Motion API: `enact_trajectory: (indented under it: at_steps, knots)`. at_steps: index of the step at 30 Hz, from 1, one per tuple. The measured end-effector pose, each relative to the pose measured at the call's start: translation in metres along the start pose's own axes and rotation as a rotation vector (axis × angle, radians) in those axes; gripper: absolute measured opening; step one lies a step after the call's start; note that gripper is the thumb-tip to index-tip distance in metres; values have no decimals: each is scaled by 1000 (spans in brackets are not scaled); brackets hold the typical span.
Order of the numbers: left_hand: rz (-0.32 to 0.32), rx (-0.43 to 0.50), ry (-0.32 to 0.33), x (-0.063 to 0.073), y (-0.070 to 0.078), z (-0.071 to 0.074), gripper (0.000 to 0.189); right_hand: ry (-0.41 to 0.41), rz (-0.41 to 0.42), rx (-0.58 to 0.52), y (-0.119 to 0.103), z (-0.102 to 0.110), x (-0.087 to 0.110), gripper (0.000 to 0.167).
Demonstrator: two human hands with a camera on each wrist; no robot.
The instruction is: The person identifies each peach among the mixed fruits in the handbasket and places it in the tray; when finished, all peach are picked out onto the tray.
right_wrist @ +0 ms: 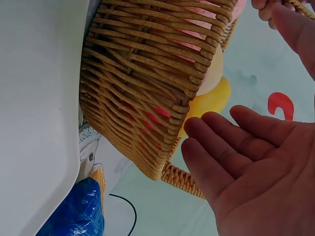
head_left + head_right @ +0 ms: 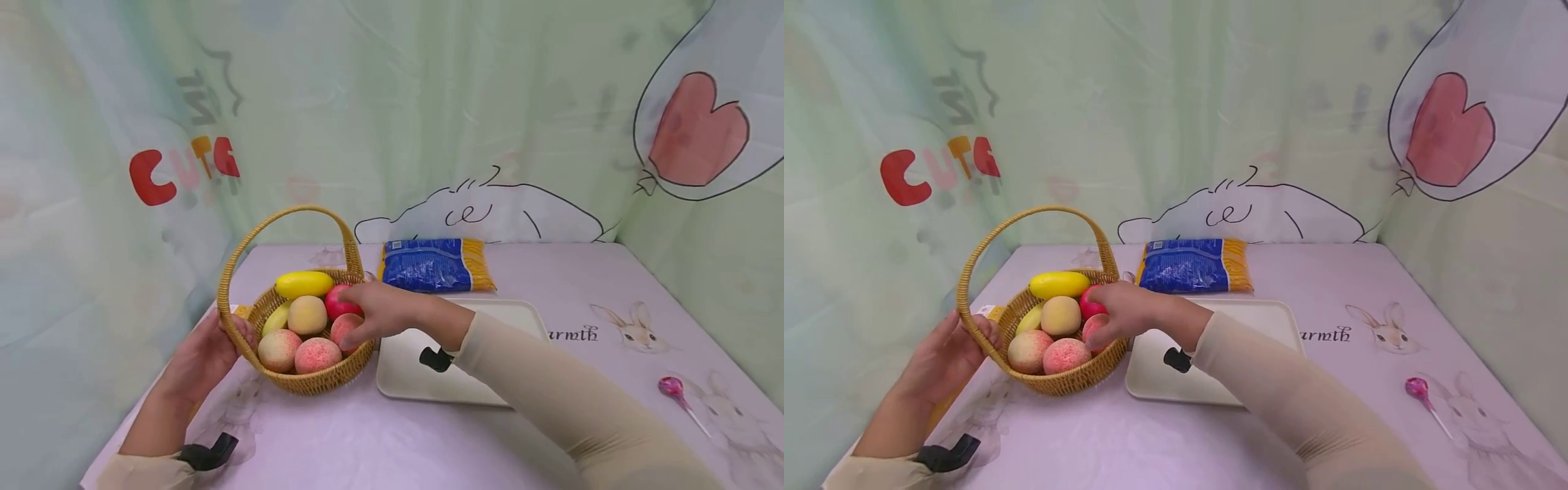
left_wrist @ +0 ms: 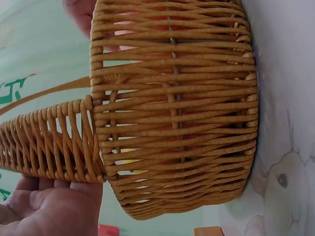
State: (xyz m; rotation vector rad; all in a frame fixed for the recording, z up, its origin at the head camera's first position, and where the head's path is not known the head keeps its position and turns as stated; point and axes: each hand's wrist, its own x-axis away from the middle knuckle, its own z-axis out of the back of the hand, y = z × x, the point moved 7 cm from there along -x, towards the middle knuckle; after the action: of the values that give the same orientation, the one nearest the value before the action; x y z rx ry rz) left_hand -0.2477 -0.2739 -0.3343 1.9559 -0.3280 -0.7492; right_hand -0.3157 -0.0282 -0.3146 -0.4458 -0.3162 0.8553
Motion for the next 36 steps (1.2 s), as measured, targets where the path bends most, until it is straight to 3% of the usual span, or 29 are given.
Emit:
enact_trajectory:
  at_steps: [8, 15, 30, 36]
  knots:
    - [47, 172, -89, 0, -2, 7, 44, -47, -10, 135, -1, -6, -16, 67]
    - [72, 155, -131, 0, -2, 8, 46, -93, -60, 173, 1, -10, -27, 63]
    - [92, 168, -120, -1, -3, 11, 44, -196, -138, 170, 7, -10, -40, 44]
    - [103, 165, -82, -1, -4, 12, 39, -220, -140, 170, 7, -12, -46, 33]
